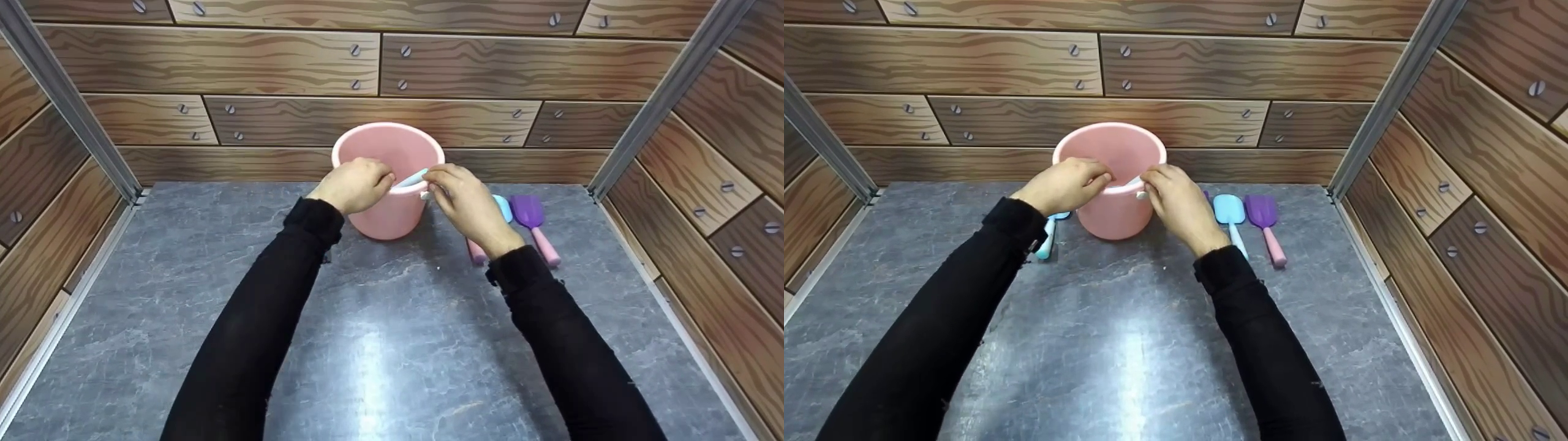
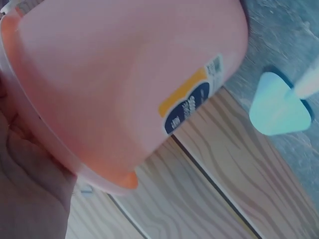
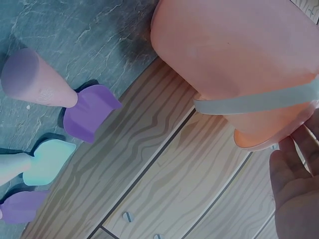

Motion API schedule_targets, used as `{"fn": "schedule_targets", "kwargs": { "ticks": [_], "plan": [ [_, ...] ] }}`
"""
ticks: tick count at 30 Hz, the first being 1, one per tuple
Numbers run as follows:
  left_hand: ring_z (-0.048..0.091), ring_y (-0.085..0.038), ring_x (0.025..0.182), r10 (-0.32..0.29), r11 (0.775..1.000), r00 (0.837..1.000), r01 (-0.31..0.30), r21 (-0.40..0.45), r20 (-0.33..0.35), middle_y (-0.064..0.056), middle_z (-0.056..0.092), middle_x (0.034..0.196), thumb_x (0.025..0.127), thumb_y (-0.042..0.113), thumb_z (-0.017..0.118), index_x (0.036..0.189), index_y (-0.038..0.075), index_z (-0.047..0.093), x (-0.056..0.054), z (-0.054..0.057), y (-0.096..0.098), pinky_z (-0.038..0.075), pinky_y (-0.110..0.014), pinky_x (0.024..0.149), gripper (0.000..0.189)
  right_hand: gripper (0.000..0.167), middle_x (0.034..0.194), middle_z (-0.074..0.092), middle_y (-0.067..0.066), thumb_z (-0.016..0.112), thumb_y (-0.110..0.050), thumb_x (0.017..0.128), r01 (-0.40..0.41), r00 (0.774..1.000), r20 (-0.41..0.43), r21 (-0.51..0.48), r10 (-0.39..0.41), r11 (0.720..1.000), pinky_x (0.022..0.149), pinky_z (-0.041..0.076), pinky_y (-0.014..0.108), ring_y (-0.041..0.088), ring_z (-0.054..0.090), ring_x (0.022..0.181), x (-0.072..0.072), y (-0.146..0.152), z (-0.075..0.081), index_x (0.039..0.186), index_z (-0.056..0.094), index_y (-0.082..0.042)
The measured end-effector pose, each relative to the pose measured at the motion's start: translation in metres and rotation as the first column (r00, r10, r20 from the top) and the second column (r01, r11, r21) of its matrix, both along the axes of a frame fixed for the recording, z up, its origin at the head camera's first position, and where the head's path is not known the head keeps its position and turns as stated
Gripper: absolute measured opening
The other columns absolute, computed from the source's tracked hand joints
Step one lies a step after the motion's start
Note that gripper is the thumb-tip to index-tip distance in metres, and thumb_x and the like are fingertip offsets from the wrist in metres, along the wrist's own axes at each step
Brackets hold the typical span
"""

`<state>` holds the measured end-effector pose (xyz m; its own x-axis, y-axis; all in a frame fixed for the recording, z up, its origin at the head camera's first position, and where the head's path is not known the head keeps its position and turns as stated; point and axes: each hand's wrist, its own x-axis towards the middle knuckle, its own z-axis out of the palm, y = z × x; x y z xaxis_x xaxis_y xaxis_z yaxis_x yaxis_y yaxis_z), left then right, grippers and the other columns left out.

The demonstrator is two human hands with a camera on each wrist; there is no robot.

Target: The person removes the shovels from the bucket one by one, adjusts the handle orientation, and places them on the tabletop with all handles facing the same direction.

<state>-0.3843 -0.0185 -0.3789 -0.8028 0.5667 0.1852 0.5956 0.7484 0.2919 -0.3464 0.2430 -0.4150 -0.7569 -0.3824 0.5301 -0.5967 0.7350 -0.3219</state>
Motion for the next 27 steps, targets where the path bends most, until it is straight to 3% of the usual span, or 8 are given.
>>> {"fn": "schedule_targets", "kwargs": {
  "ticks": [5,9,12,19,27],
  "plan": [
    [0.081,-0.039,0.118,0.041,0.998,0.998,-0.039,-0.039,0.046,-0.013,0.084,0.118,0.120,0.030,0.051,0.120,0.009,0.083,-0.004,0.004,0.011,0.063,-0.061,0.109,0.039,0.023,0.144,0.080,0.017,0.071,-0.011,0.117,-0.011,1.000,-0.008,0.001,0.011,1.000,0.123,0.059,0.054,0.041,0.074,0.138,0.000,0.000,0.001,0.136,0.081,-0.002],
    [0.081,-0.039,0.127,0.046,0.994,0.996,-0.038,-0.102,0.083,-0.012,0.085,0.127,0.117,0.032,0.050,0.123,0.011,0.084,-0.005,0.009,0.018,0.063,-0.062,0.111,0.040,0.018,0.136,0.082,0.017,0.074,-0.012,0.114,-0.028,0.999,-0.023,-0.012,0.028,1.000,0.117,0.061,0.054,0.042,0.074,0.130,-0.001,0.000,0.001,0.128,0.081,-0.002],
    [0.080,-0.038,0.129,0.041,0.989,0.994,-0.025,-0.143,0.105,-0.012,0.085,0.130,0.116,0.033,0.049,0.124,0.014,0.084,-0.005,0.013,0.022,0.063,-0.064,0.111,0.041,0.014,0.129,0.082,0.016,0.075,-0.011,0.112,-0.031,0.999,-0.042,-0.002,0.031,1.000,0.113,0.062,0.054,0.042,0.074,0.124,-0.001,0.000,0.001,0.122,0.080,-0.002],
    [0.076,-0.035,0.120,0.018,0.983,0.985,0.014,-0.184,0.171,-0.013,0.081,0.125,0.113,0.032,0.048,0.119,0.012,0.083,-0.002,0.022,0.024,0.062,-0.063,0.110,0.041,0.007,0.123,0.083,0.013,0.074,-0.007,0.112,-0.021,0.997,-0.073,0.047,0.024,0.999,0.110,0.064,0.051,0.038,0.074,0.120,0.001,0.000,0.003,0.117,0.078,-0.005],
    [0.074,-0.032,0.125,-0.005,0.969,0.961,0.072,-0.235,0.275,-0.012,0.080,0.133,0.112,0.036,0.045,0.126,0.012,0.081,0.000,0.027,0.024,0.059,-0.060,0.117,0.045,0.010,0.119,0.082,0.009,0.081,-0.014,0.108,-0.072,0.995,-0.067,0.118,0.080,0.990,0.106,0.066,0.052,0.035,0.077,0.120,0.009,0.003,0.007,0.116,0.078,-0.007]
  ]
}}
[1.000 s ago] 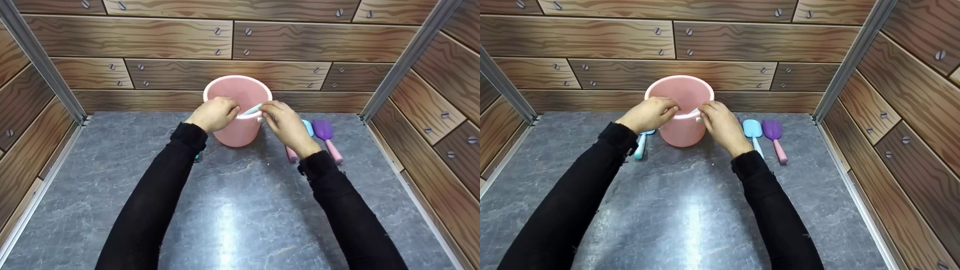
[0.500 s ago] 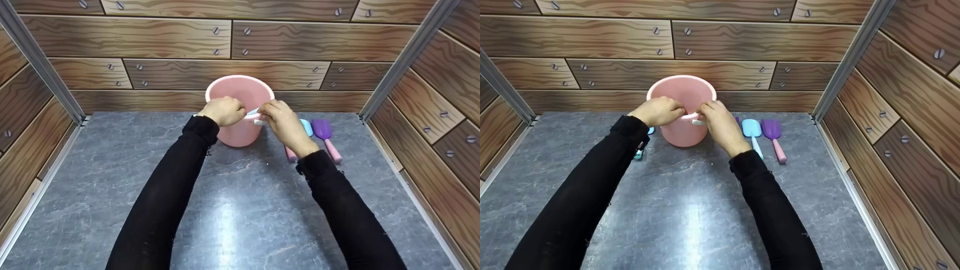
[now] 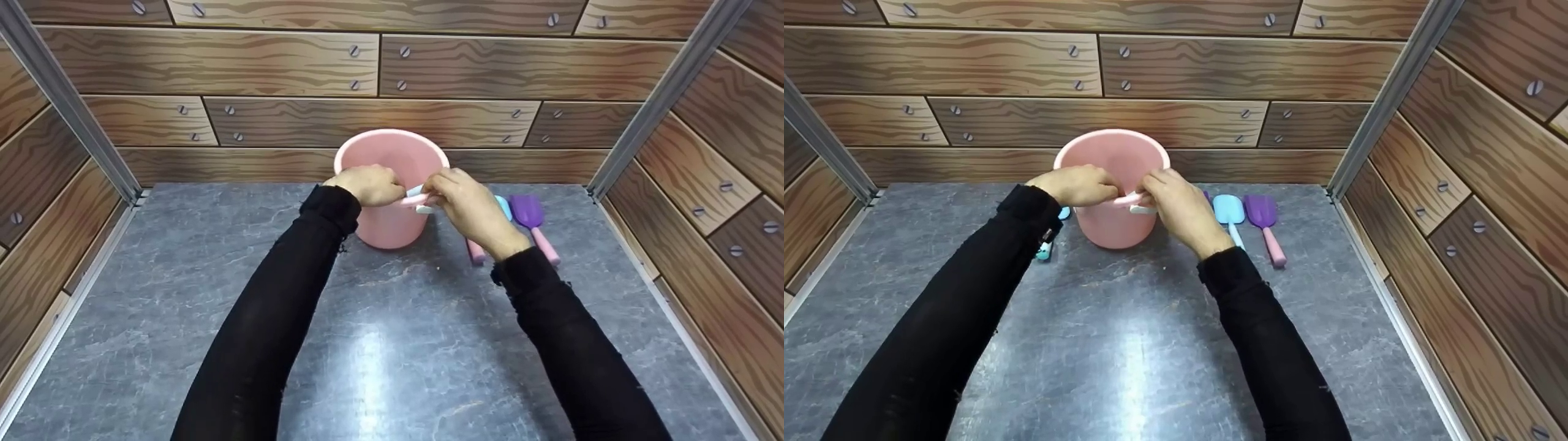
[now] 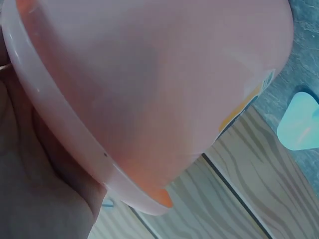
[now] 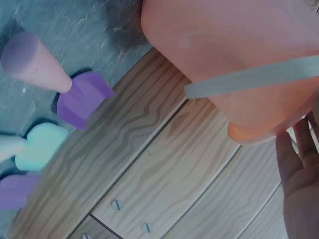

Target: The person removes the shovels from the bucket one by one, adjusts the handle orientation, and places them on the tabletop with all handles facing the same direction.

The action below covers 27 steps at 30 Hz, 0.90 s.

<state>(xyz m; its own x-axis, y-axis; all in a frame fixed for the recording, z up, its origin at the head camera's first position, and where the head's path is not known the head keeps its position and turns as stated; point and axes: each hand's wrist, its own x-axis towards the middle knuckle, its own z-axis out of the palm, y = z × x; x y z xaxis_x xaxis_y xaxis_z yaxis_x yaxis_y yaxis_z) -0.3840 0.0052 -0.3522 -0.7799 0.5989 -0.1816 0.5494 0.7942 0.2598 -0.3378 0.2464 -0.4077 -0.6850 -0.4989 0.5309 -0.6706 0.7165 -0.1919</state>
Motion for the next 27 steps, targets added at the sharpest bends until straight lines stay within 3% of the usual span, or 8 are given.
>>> {"fn": "schedule_targets", "kwargs": {
  "ticks": [6,11,17,22,27],
  "plan": [
    [0.063,-0.026,0.114,-0.050,0.999,0.996,0.050,0.005,0.069,-0.009,0.072,0.122,0.113,0.038,0.044,0.121,0.013,0.076,0.0012,-0.0004,0.0035,0.057,-0.054,0.116,0.041,0.008,0.116,0.081,0.010,0.080,-0.012,0.108,-0.021,1.000,-0.016,0.005,0.021,1.000,0.104,0.066,0.053,0.035,0.077,0.117,0.0026,0.0046,-0.0019,0.113,0.077,-0.007],
    [0.060,-0.025,0.113,-0.038,0.999,0.994,0.038,0.004,0.104,-0.009,0.070,0.122,0.112,0.038,0.043,0.119,0.014,0.074,0.0023,-0.0024,0.0044,0.056,-0.052,0.111,0.040,0.007,0.117,0.082,0.010,0.079,-0.010,0.108,-0.040,0.999,-0.008,-0.019,0.040,0.999,0.105,0.065,0.052,0.035,0.076,0.115,0.0030,0.0064,-0.0032,0.114,0.077,-0.006],
    [0.062,-0.026,0.109,-0.031,1.000,0.998,0.031,0.006,0.061,-0.007,0.068,0.113,0.113,0.037,0.044,0.117,0.013,0.076,0.0010,-0.0048,0.0045,0.057,-0.053,0.110,0.040,0.008,0.120,0.083,0.010,0.079,-0.012,0.109,-0.045,0.999,0.022,-0.039,0.046,0.998,0.107,0.064,0.052,0.035,0.076,0.117,0.0025,0.0069,-0.0036,0.115,0.078,-0.006],
    [0.066,-0.025,0.103,-0.020,0.997,1.000,0.021,0.076,-0.002,-0.004,0.070,0.103,0.110,0.034,0.049,0.119,0.011,0.086,0.0000,-0.0053,0.0025,0.060,-0.050,0.109,0.044,0.010,0.121,0.083,0.011,0.078,-0.013,0.109,-0.047,0.998,0.038,-0.058,0.050,0.997,0.108,0.064,0.052,0.036,0.076,0.118,0.0030,0.0068,-0.0040,0.115,0.077,-0.006],
    [0.065,-0.024,0.094,-0.007,0.991,0.996,0.020,0.134,-0.091,-0.001,0.067,0.091,0.107,0.035,0.055,0.108,0.010,0.086,0.0003,-0.0057,-0.0019,0.059,-0.044,0.095,0.039,0.010,0.123,0.083,0.012,0.078,-0.014,0.109,-0.055,0.997,0.044,-0.073,0.058,0.996,0.110,0.064,0.052,0.037,0.076,0.120,0.0036,0.0067,-0.0047,0.116,0.077,-0.006]
  ]
}}
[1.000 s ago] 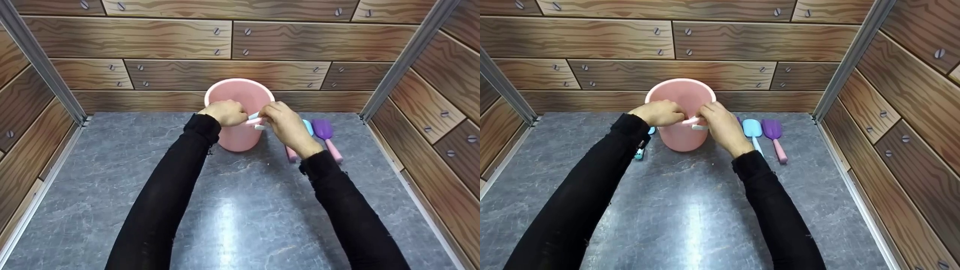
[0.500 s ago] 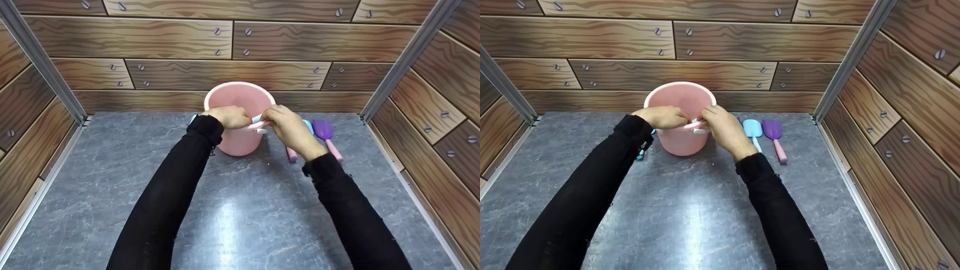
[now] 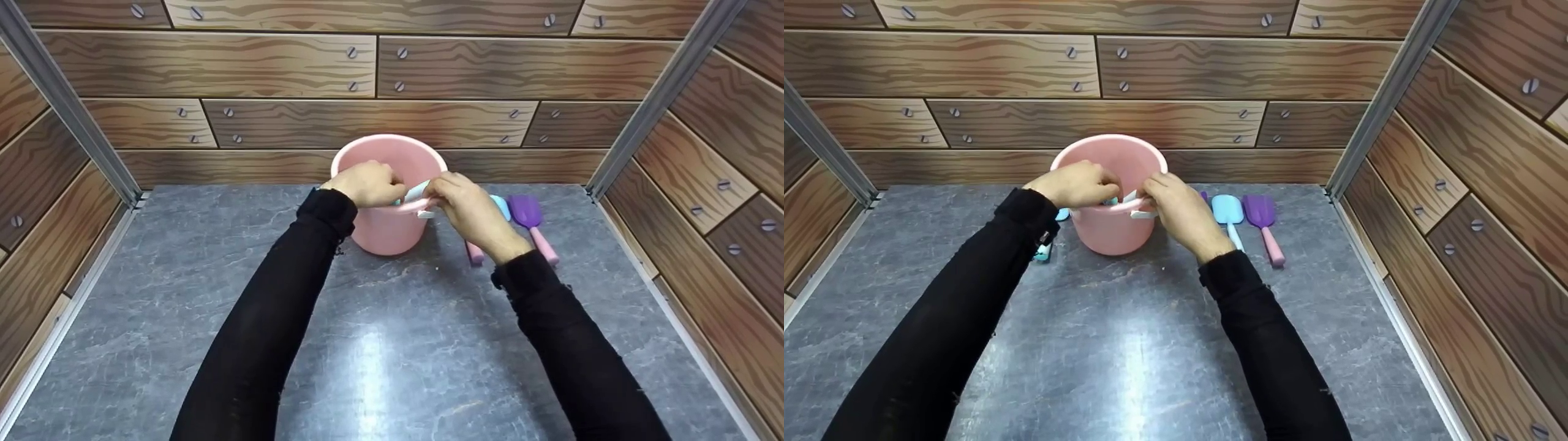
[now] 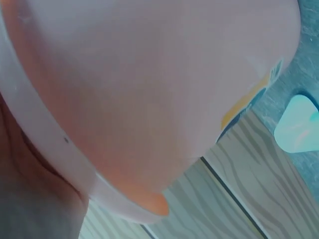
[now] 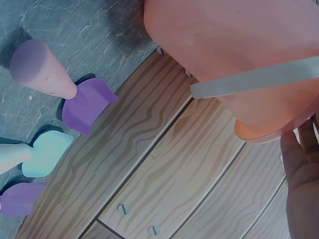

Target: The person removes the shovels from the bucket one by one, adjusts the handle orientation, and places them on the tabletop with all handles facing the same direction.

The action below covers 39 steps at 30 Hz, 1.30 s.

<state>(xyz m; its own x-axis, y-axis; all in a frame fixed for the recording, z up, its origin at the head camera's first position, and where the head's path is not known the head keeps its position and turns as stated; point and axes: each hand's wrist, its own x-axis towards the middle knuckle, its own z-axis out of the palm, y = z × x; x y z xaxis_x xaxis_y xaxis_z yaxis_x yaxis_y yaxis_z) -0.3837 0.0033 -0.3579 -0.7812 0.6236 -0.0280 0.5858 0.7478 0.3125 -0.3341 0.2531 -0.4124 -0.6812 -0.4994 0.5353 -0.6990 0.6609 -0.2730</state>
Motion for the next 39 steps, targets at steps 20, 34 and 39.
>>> {"fn": "schedule_targets", "kwargs": {
  "ticks": [20,34,39],
  "plan": [
    [0.075,-0.029,0.098,0.066,0.994,0.979,-0.048,0.097,-0.194,-0.011,0.084,0.105,0.093,0.001,0.079,0.113,0.006,0.082,-0.005,-0.006,-0.016,0.065,-0.047,0.097,0.021,0.012,0.124,0.083,0.013,0.077,-0.013,0.109,0.007,1.000,0.018,-0.017,-0.006,1.000,0.111,0.063,0.054,0.038,0.075,0.121,0.001,-0.001,0.000,0.117,0.078,-0.005],
    [0.080,-0.037,0.122,0.085,0.988,0.983,-0.063,0.138,-0.164,-0.022,0.084,0.132,0.098,-0.012,0.073,0.129,-0.003,0.081,0.001,-0.005,-0.015,0.065,-0.049,0.109,0.034,0.009,0.124,0.082,0.011,0.077,-0.010,0.109,0.017,0.999,0.031,-0.020,-0.017,1.000,0.111,0.063,0.050,0.036,0.075,0.120,0.000,-0.001,-0.001,0.117,0.077,-0.007],
    [0.078,-0.036,0.122,0.090,0.983,0.983,-0.062,0.171,-0.162,-0.022,0.084,0.130,0.097,-0.012,0.072,0.129,-0.004,0.080,0.002,-0.004,-0.019,0.064,-0.049,0.111,0.034,0.010,0.122,0.083,0.012,0.079,-0.009,0.106,0.004,1.000,0.007,-0.022,-0.004,1.000,0.110,0.063,0.052,0.036,0.075,0.119,0.000,-0.001,-0.001,0.116,0.077,-0.007]
  ]
}}
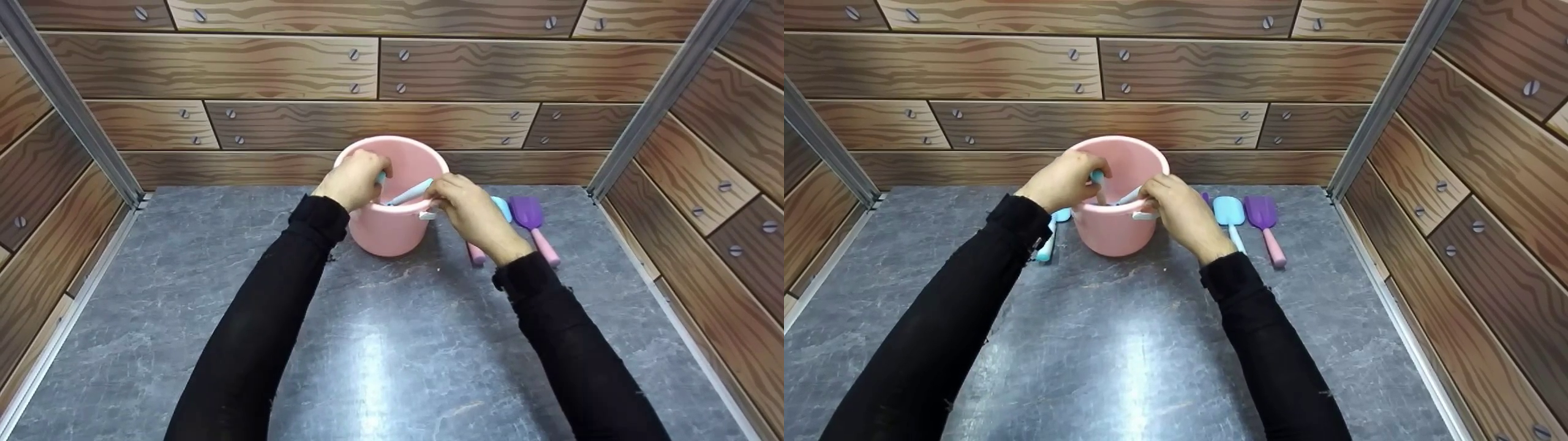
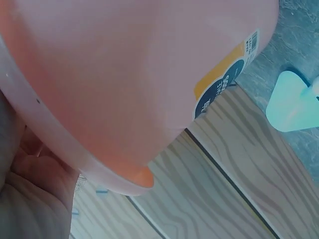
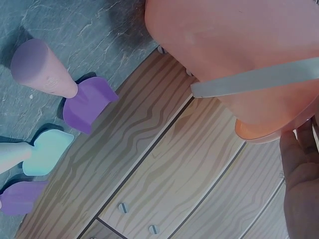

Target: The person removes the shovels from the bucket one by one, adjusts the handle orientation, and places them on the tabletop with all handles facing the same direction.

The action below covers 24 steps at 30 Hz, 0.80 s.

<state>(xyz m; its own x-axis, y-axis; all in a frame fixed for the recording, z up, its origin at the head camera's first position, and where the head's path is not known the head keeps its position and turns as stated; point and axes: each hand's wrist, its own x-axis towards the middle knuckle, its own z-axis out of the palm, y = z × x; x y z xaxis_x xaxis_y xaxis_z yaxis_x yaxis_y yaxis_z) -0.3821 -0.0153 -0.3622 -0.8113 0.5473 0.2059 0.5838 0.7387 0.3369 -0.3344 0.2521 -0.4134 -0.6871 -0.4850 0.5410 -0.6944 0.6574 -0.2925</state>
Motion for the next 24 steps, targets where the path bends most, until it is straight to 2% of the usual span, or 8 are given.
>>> {"fn": "schedule_targets", "kwargs": {
  "ticks": [9,17,24],
  "plan": [
    [0.077,-0.038,0.130,-0.025,0.999,0.999,0.027,0.047,-0.027,-0.024,0.084,0.133,0.100,-0.010,0.074,0.131,-0.007,0.079,0.007,0.006,-0.007,0.060,-0.049,0.122,0.031,0.009,0.121,0.083,0.012,0.079,-0.011,0.107,0.004,1.000,-0.007,0.016,-0.004,1.000,0.109,0.063,0.052,0.037,0.075,0.116,-0.001,0.000,0.000,0.115,0.077,-0.006],
    [0.079,-0.039,0.133,-0.019,0.996,0.998,0.024,0.091,-0.058,-0.021,0.084,0.136,0.103,-0.008,0.073,0.133,-0.004,0.080,0.014,0.008,-0.015,0.060,-0.050,0.122,0.030,0.009,0.121,0.083,0.012,0.079,-0.010,0.107,0.008,1.000,0.003,0.004,-0.008,1.000,0.110,0.063,0.051,0.037,0.075,0.118,0.000,-0.001,0.000,0.115,0.078,-0.006],
    [0.081,-0.039,0.131,-0.007,0.992,0.998,0.014,0.124,-0.062,-0.020,0.085,0.137,0.105,-0.007,0.073,0.135,-0.002,0.080,0.019,0.012,-0.020,0.065,-0.051,0.117,0.031,0.009,0.123,0.083,0.012,0.079,-0.009,0.107,0.006,1.000,0.012,-0.004,-0.005,1.000,0.111,0.063,0.052,0.037,0.075,0.119,0.000,-0.001,0.000,0.116,0.077,-0.006]
  ]
}}
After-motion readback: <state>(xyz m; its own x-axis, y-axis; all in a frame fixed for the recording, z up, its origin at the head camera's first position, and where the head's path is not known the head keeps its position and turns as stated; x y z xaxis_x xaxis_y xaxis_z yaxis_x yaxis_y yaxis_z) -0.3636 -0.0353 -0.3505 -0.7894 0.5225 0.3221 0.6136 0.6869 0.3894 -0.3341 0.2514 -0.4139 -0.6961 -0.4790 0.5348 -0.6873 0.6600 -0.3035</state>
